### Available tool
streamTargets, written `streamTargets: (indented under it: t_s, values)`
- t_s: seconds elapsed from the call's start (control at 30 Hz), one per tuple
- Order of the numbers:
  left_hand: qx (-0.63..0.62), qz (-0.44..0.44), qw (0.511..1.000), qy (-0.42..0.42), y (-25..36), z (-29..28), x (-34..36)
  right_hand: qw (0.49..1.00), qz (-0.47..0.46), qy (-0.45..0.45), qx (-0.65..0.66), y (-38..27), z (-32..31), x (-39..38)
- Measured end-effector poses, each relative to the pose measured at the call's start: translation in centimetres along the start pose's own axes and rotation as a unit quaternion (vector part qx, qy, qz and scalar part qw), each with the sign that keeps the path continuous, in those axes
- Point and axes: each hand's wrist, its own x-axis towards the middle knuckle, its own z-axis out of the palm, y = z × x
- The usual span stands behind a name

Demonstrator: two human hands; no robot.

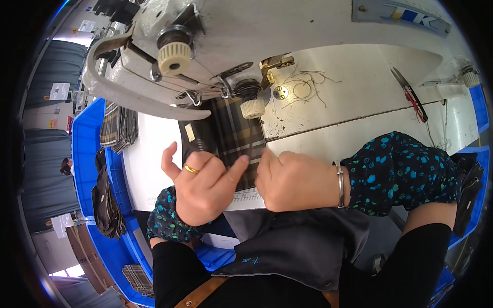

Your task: The person picks up plaid fabric pouches from a blue bin and places them on a sewing machine. They align the zipper edges and sew along the seam, then place the finished pouch into a bin. The process is repeated for multiple pouches.

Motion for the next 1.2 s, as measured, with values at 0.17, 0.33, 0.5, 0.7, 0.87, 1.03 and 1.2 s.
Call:
streamTargets:
  t_s: [0.17, 0.33, 0.5, 0.7, 0.87, 1.03, 1.2]
  values:
    - [-0.115, -0.01, 0.992, -0.046, 0.2, 1.8, 0.5, 1.0, -0.011, 0.007, -0.008, -0.9, 0.0, -0.2]
    - [-0.172, -0.029, 0.982, -0.068, 0.2, 2.6, 0.3, 1.0, -0.007, 0.011, 0.015, -1.1, -0.3, -0.2]
    - [-0.195, -0.05, 0.978, -0.051, 0.7, 2.7, 0.3, 1.0, -0.01, 0.013, 0.018, -0.9, -0.3, -0.1]
    - [-0.225, -0.053, 0.971, -0.055, 0.6, 2.9, 0.3, 0.999, 0.004, 0.0, 0.037, -1.1, -0.2, -0.2]
    - [-0.237, -0.067, 0.967, -0.065, 0.0, 3.1, 0.5, 0.999, 0.013, -0.024, 0.022, -1.0, -0.1, -0.2]
    - [-0.216, -0.074, 0.972, -0.049, -1.4, 4.5, 1.5, 0.998, 0.05, -0.04, 0.001, -0.2, 0.8, 0.0]
    - [-0.21, -0.101, 0.972, -0.031, -2.6, 5.8, 2.3, 0.997, 0.071, -0.032, 0.006, 1.1, 2.1, 0.3]
